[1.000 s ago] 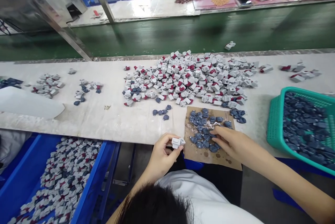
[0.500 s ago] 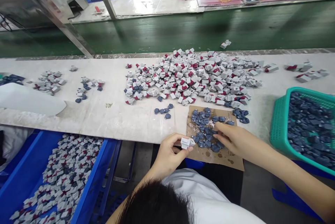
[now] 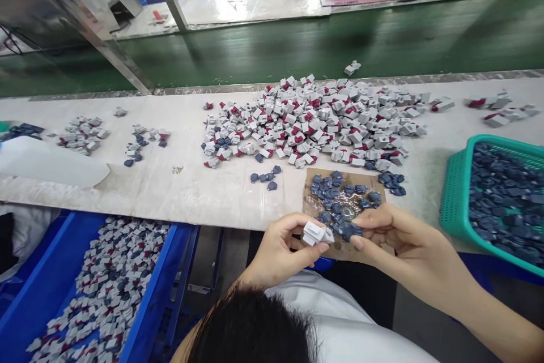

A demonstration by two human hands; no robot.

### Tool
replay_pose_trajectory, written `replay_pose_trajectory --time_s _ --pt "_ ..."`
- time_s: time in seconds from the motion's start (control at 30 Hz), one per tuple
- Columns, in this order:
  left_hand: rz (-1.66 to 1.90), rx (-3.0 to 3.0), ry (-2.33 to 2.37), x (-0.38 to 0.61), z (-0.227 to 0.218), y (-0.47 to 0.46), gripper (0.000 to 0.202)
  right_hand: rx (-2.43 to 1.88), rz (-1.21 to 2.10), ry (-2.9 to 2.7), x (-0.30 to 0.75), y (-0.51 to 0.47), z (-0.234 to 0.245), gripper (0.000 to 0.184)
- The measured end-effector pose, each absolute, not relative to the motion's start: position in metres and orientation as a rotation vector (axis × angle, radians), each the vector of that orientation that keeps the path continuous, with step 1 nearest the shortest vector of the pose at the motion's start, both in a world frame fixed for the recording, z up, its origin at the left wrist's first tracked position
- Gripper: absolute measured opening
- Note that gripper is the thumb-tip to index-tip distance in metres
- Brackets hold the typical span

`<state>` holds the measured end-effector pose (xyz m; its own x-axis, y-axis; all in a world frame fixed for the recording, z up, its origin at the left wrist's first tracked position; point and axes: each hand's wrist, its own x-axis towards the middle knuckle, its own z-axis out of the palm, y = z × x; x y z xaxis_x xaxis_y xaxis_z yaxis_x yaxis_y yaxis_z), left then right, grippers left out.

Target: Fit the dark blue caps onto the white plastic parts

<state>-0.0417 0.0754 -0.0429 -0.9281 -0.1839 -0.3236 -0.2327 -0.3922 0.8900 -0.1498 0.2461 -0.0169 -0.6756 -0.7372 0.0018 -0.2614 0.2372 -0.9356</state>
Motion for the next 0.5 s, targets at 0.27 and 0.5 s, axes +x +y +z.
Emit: replay_pose_trajectory --time_s 0.27,0.5 --pt "2.547 -0.548 1.698 -0.0400 -0.0415 0.0782 0.026 -1.042 -1.471 2.038 -0.1411 0.2410 -0.0249 0.011" --pt "2.525 -0.550 1.702 -0.0378 -0.0438 0.0774 0.031 -1.199 -1.359 2.094 -0.1421 0.2371 -0.0175 0.001"
